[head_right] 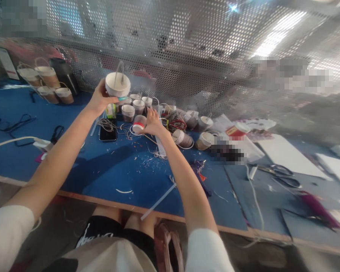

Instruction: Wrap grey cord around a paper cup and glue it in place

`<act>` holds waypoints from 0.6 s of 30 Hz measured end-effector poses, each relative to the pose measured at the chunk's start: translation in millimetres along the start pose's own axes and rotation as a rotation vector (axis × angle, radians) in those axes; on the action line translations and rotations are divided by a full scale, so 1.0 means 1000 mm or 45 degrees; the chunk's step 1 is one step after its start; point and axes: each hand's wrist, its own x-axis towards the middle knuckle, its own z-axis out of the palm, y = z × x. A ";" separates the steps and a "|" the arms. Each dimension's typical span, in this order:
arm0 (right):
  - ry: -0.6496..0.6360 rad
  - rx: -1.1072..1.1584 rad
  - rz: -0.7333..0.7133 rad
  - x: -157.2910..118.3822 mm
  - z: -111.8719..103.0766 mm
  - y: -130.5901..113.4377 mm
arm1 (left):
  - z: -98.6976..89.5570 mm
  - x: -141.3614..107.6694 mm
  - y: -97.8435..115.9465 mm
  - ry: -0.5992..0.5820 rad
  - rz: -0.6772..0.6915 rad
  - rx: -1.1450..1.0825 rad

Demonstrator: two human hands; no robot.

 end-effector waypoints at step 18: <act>0.576 0.386 0.093 -0.029 -0.058 0.051 | 0.026 -0.016 0.013 -0.123 -0.096 0.373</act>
